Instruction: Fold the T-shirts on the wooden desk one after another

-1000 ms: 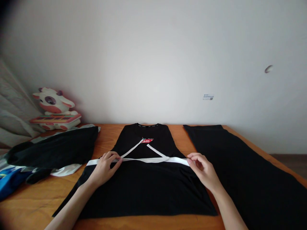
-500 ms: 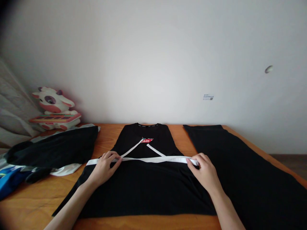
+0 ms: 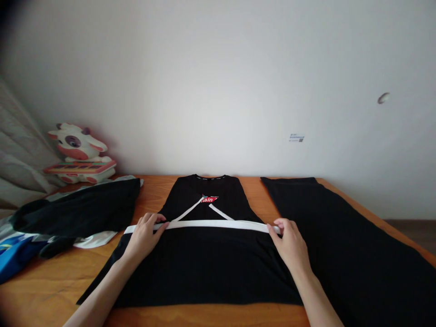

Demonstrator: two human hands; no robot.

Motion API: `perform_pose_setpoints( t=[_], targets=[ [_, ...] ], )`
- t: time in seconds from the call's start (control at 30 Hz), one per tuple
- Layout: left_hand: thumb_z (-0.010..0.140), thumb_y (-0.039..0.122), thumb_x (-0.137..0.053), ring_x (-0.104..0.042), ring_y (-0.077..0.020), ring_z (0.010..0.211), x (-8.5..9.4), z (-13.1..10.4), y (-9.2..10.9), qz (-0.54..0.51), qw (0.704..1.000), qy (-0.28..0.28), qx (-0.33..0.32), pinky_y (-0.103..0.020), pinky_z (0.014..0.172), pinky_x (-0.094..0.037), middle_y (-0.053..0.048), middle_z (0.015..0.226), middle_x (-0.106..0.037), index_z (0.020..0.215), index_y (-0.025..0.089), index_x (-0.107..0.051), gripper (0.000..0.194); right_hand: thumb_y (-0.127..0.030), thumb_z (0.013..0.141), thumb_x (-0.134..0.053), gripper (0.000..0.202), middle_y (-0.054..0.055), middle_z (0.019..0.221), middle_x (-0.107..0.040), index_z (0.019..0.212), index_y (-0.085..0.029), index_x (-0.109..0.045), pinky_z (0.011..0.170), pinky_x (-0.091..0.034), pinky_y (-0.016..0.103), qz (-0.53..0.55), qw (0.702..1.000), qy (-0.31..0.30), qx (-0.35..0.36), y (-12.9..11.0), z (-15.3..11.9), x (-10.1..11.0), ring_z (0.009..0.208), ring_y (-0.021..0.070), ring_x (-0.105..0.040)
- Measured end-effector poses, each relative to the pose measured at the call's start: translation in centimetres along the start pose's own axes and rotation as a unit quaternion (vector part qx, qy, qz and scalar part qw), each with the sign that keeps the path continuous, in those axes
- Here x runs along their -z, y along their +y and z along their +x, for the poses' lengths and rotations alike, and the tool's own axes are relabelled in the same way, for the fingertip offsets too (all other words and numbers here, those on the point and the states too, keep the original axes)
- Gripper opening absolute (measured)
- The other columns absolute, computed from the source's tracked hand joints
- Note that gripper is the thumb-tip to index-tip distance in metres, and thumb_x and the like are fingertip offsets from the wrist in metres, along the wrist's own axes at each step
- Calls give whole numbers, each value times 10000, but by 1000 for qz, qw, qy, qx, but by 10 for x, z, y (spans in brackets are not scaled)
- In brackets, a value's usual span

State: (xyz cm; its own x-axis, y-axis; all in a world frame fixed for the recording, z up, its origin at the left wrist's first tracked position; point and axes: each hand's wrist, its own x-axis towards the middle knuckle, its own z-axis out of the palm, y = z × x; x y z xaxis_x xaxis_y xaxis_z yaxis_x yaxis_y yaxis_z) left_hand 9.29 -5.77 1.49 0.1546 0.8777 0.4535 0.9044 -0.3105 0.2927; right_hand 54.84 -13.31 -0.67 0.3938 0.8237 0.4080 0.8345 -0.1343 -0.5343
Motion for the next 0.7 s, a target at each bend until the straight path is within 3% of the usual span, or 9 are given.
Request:
perform_pose_setpoints(
  t=[0.13,0.23,0.3,0.37,0.47,0.57,0.7],
  targets=[
    [941,476,-490,-603,-341,1027,19,1,-3,133,987,-3,95,-460,863,-496,-133,1104,-638,1077,199,-660,352,-725,742,-591,530,83,883,-731,948,-243,-667,673,-509,364,-15,993,-65,-99,0,3,10,800,286,-698],
    [925,610,-429,-588,-408,1097,34,-1,-15,213,959,-15,188,-497,865,-480,-197,1180,-617,1207,150,-624,575,-691,709,-640,448,46,828,-758,852,-272,-708,675,-504,339,33,984,-138,-111,-3,5,16,780,272,-710],
    [876,705,-420,-598,-429,1099,39,-2,-24,217,952,-41,212,-488,872,-479,-226,1174,-612,1243,100,-598,730,-670,685,-658,427,38,822,-764,819,-268,-716,711,-512,331,99,982,-124,-102,-7,6,17,789,263,-709],
    [838,751,-420,-622,-429,1079,40,-3,-30,198,954,-60,216,-467,876,-483,-233,1165,-612,1239,76,-588,803,-669,667,-669,460,49,843,-765,847,-249,-719,751,-522,332,167,977,-67,-112,-9,7,14,811,260,-706],
    [849,728,-397,-671,-396,1008,35,-2,-33,147,961,-68,222,-443,839,-498,-208,1177,-621,1185,120,-591,722,-673,630,-709,564,77,900,-764,958,-215,-710,773,-538,349,234,961,-1,-146,-8,7,6,828,265,-703],
    [858,687,-412,-689,-359,987,32,0,-35,73,968,-62,231,-420,804,-504,-159,1190,-657,1076,190,-599,574,-646,609,-729,556,87,923,-762,956,-213,-705,832,-540,380,241,959,-8,-148,0,8,-4,861,278,-707],
    [810,686,-492,-691,-329,996,35,0,-44,-42,963,-45,262,-391,839,-501,-96,1025,-734,945,232,-622,491,-640,619,-712,563,101,991,-750,991,-218,-691,907,-538,406,234,962,-4,-139,7,9,-11,943,293,-705]
  ],
)
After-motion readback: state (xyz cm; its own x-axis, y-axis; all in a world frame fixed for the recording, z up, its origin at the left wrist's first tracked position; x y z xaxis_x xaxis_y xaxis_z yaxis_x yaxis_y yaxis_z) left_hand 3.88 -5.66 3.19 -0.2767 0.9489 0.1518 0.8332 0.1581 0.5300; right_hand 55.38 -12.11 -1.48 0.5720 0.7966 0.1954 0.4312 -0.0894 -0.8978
